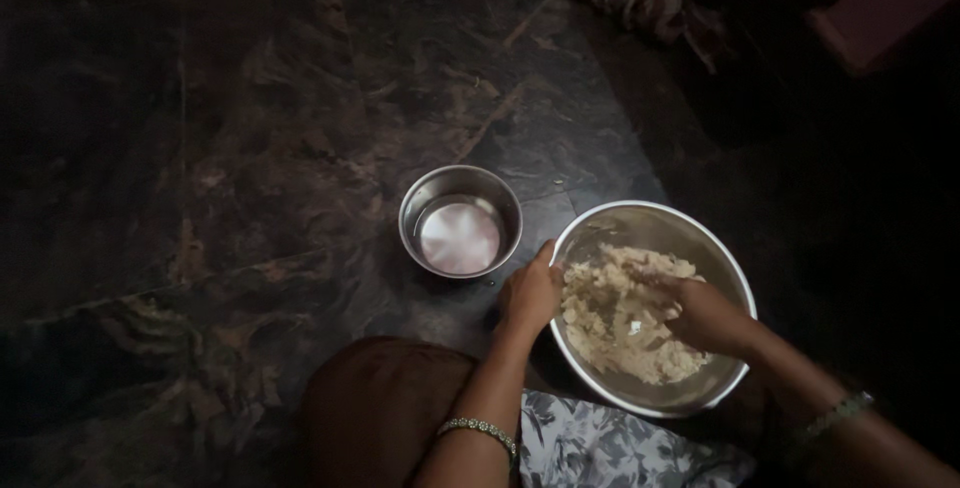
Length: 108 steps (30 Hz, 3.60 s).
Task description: The person kneads dough in a large metal bowl using both hands, repeatedly pressing and folding the mixture. A smaller metal bowl containing water is placed nearby on the floor.
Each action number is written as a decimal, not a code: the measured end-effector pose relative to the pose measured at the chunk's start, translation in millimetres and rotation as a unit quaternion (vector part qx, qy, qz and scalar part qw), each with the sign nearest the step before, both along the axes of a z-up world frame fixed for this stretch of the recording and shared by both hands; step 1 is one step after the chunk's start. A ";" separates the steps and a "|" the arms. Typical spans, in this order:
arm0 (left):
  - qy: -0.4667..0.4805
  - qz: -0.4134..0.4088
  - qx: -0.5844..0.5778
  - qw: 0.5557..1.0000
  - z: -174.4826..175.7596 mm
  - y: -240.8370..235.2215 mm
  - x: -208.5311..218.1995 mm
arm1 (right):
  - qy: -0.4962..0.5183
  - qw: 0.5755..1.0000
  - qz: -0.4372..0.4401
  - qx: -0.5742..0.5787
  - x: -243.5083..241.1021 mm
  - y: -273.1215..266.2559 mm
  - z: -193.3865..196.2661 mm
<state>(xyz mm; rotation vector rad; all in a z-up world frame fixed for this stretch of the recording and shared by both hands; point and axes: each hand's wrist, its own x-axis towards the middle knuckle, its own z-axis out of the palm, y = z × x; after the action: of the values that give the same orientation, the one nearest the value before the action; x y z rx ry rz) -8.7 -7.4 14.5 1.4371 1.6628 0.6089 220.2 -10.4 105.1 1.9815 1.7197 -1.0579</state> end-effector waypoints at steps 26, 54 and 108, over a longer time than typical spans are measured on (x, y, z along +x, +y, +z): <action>-0.018 -0.007 0.000 1.000 -9.7 0.4 5.0 | -0.145 0.912 0.382 0.045 11.2 14.2 -119.3; 0.010 0.004 0.007 1.000 -5.8 2.2 2.4 | -0.010 0.992 -0.066 0.106 51.1 36.7 -33.3; -0.010 0.021 0.028 0.999 -14.4 0.6 7.5 | 0.274 0.939 0.096 0.184 63.7 -6.9 -70.4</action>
<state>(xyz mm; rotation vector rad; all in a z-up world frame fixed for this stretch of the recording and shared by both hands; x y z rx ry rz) -1.2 -6.8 0.1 1.4330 1.6754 0.6966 283.9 -17.3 34.7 1.7582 2.5056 -1.3914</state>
